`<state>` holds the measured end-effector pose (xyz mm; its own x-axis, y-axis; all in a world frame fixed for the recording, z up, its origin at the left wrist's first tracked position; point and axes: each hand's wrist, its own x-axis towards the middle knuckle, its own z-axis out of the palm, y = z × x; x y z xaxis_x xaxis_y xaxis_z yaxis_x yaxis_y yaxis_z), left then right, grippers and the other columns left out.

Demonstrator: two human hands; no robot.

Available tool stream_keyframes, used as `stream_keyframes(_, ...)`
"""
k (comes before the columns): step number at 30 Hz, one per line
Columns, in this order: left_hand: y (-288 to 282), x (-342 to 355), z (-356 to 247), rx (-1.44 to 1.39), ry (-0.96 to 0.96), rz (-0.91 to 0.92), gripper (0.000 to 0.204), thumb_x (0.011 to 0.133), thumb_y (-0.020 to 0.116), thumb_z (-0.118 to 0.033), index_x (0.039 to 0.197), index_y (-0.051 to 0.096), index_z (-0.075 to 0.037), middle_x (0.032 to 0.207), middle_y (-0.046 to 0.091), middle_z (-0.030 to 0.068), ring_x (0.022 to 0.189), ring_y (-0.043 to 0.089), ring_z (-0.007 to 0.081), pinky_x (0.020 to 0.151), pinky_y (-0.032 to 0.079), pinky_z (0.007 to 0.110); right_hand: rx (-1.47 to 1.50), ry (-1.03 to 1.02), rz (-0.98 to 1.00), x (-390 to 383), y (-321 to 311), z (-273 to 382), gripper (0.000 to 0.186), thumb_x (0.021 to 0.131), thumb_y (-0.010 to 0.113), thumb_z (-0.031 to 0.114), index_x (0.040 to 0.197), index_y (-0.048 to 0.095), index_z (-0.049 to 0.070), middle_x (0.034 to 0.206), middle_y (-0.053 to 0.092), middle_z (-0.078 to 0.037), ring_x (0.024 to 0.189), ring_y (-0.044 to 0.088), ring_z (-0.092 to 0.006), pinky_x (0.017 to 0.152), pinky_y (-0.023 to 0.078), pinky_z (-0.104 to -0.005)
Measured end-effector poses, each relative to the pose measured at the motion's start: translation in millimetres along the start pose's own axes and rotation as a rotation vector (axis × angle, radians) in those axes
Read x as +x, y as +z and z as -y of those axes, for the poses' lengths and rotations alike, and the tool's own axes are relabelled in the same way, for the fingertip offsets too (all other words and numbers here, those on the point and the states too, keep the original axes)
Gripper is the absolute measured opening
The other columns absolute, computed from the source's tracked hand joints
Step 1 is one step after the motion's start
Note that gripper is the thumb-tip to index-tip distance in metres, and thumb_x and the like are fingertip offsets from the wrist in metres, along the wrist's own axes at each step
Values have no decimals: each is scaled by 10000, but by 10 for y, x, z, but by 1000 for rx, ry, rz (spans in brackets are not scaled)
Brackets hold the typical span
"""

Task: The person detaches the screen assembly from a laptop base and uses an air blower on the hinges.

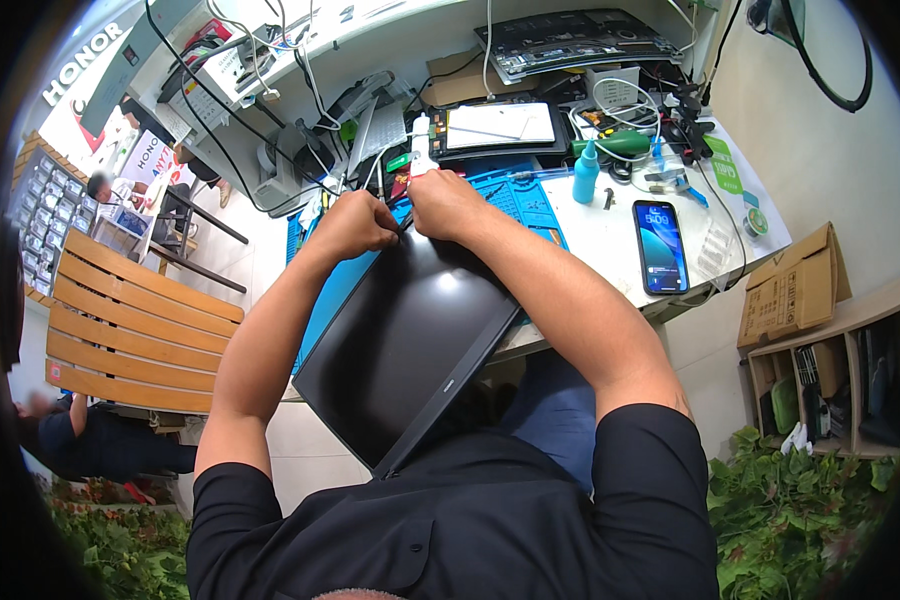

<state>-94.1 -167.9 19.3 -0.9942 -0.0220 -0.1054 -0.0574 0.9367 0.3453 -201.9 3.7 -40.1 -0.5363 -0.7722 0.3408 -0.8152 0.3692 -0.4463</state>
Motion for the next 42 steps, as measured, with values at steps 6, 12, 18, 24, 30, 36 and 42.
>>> stream_keyframes(6,72,-14,-6,47,-9,-70,186,708,846,-126,887,858,-76,903,805,167,882,783,336,866,615,418,-7,1,5,-6,-8,14,147,811,689,85,837,785,-24,904,751,-298,924,752,-474,850,613,-542)
stream_keyframes(12,100,-18,-82,111,-46,-79,211,701,849,-130,903,852,-72,897,801,181,884,782,350,877,616,428,-42,20,29,-21,-28,32,141,800,716,95,858,794,-8,932,760,-282,944,753,-464,858,612,-534)
stream_keyframes(18,107,-64,-25,55,-29,-99,193,722,825,-135,898,844,-60,898,798,192,890,780,363,882,616,433,-3,-19,85,-32,-93,169,147,821,783,141,932,813,50,1025,791,-197,1037,752,-407,918,599,-493)
stream_keyframes(24,168,-17,-30,74,-23,-132,229,743,805,-162,932,831,-35,902,801,175,869,784,336,840,610,408,-54,-83,100,-22,-63,39,148,843,747,120,960,817,61,999,788,-207,1000,763,-397,899,602,-507)
stream_keyframes(30,169,165,-210,89,100,-120,209,739,801,-170,911,827,-53,897,796,171,872,777,346,840,606,422,-143,-103,84,-129,-212,-139,163,857,702,98,963,819,56,980,780,-230,982,765,-412,888,610,-519)
stream_keyframes(36,158,250,-176,-16,78,-32,227,732,829,-174,935,852,-74,888,802,157,878,781,328,841,605,424,-255,-146,115,-235,-224,-147,176,885,664,59,980,811,56,1054,776,-193,1056,751,-379,944,593,-489)
stream_keyframes(42,176,285,-221,68,112,-40,198,730,853,-165,900,847,-65,886,802,163,863,781,327,845,607,434,-275,-318,107,-212,-192,-283,193,895,634,35,996,797,59,1059,772,-172,1099,738,-345,977,579,-463)
